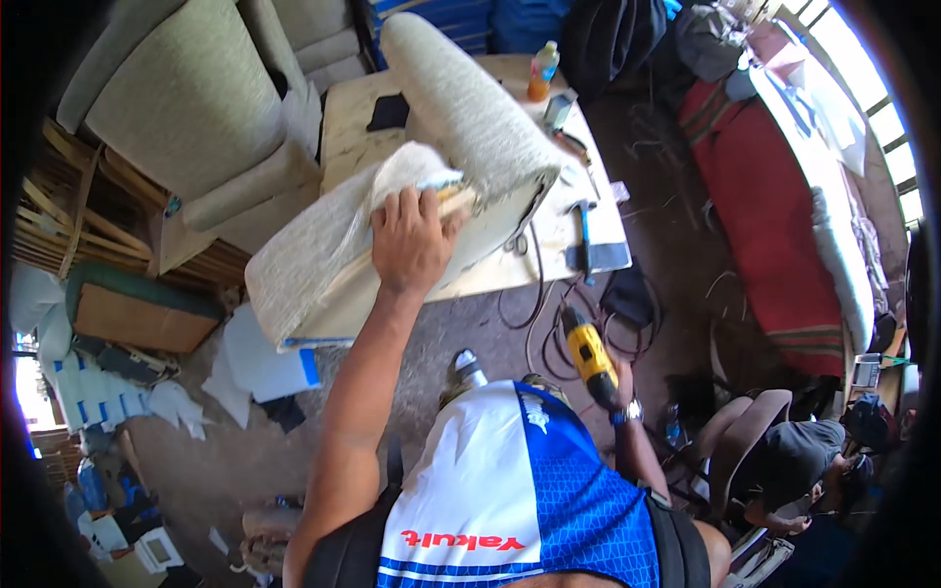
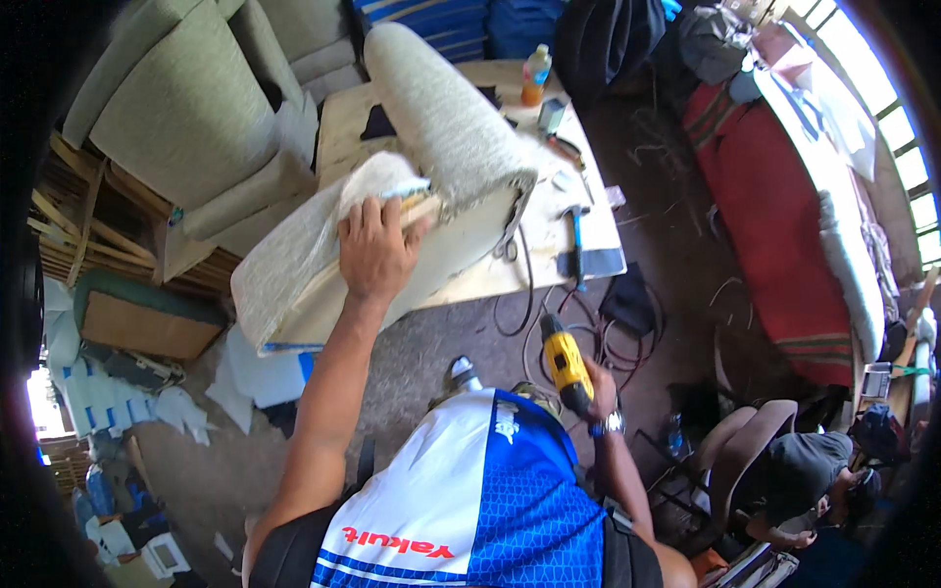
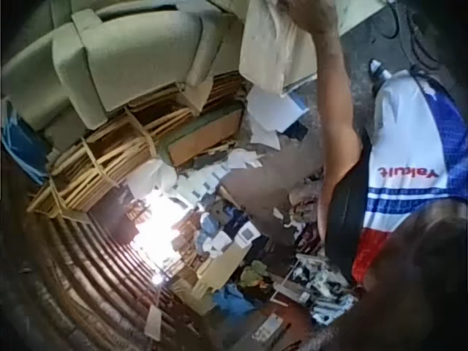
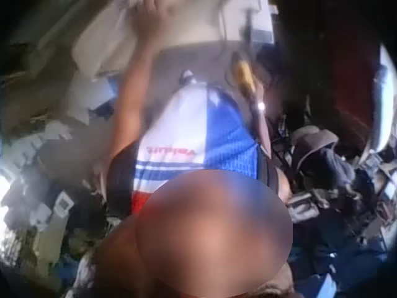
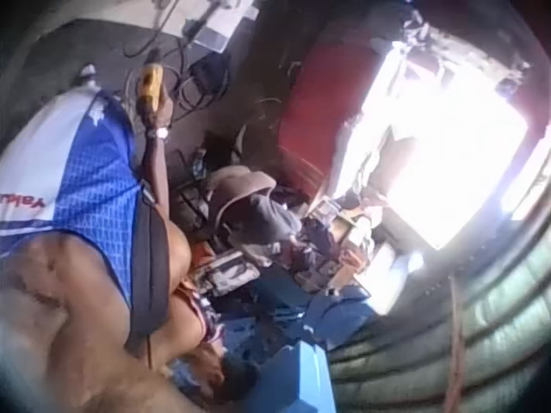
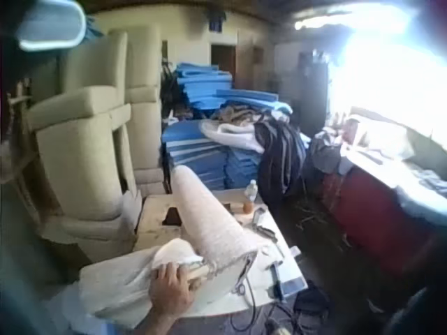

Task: The person reupholsters a chair armrest by securing a blue foam piece to a wooden base with a power drill. They wrap a beige fabric cover over the foam, staple it to the wood frame, and trim the excess fabric with scissors.

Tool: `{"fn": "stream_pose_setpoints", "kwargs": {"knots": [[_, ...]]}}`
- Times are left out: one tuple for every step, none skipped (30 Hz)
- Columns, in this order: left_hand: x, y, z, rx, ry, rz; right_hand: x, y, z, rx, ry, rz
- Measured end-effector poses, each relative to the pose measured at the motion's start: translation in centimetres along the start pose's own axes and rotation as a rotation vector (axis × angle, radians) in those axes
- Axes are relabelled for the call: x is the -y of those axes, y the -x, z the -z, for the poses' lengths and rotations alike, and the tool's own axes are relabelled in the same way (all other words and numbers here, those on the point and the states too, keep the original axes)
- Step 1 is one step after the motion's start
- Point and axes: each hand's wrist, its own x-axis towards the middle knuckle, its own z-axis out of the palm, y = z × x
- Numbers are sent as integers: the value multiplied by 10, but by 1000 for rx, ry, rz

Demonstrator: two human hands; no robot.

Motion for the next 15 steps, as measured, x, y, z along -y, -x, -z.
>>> {"fn": "stream_pose_setpoints", "kwargs": {"knots": [[1, -3, -1, -44, 8, -4, 0, 15, 4, -90, 121, -24], [2, -2, -4, -71, 11, -5, -1, 29, 7, -174, 238, -58], [5, 5, -6, -74, -3, -4, 24, 45, 2, -215, 435, -104], [0, 4, -4, -52, -41, 10, 21, 52, 2, -216, 448, -198], [-3, 6, -6, -43, -48, -2, 16, 58, 4, -213, 464, -290], [0, 6, -6, -42, -63, -4, 10, 57, 4, -221, 521, -265], [0, 6, -6, -47, -86, -15, 11, 49, 6, -141, 387, -214], [0, 5, -6, -30, -85, -27, 11, 36, 11, -61, 253, -167], [-4, 1, -7, -45, -58, -27, 14, 20, 16, 7, 102, -123], [-2, 1, -6, -54, -47, -22, 22, -3, 14, 90, -56, -78], [1, 1, -2, -58, -42, -27, 31, -24, 7, 170, -228, -40], [-3, -3, 4, -34, 19, 25, 39, -39, -3, 215, -411, -6], [2, -5, 4, -64, 105, 16, 50, -47, -15, 235, -598, 33], [9, 0, 2, -95, 177, 16, 74, -59, -23, 204, -169, 143], [13, 0, 1, -128, 263, 29, 101, -68, -28, 161, 280, 242]]}}
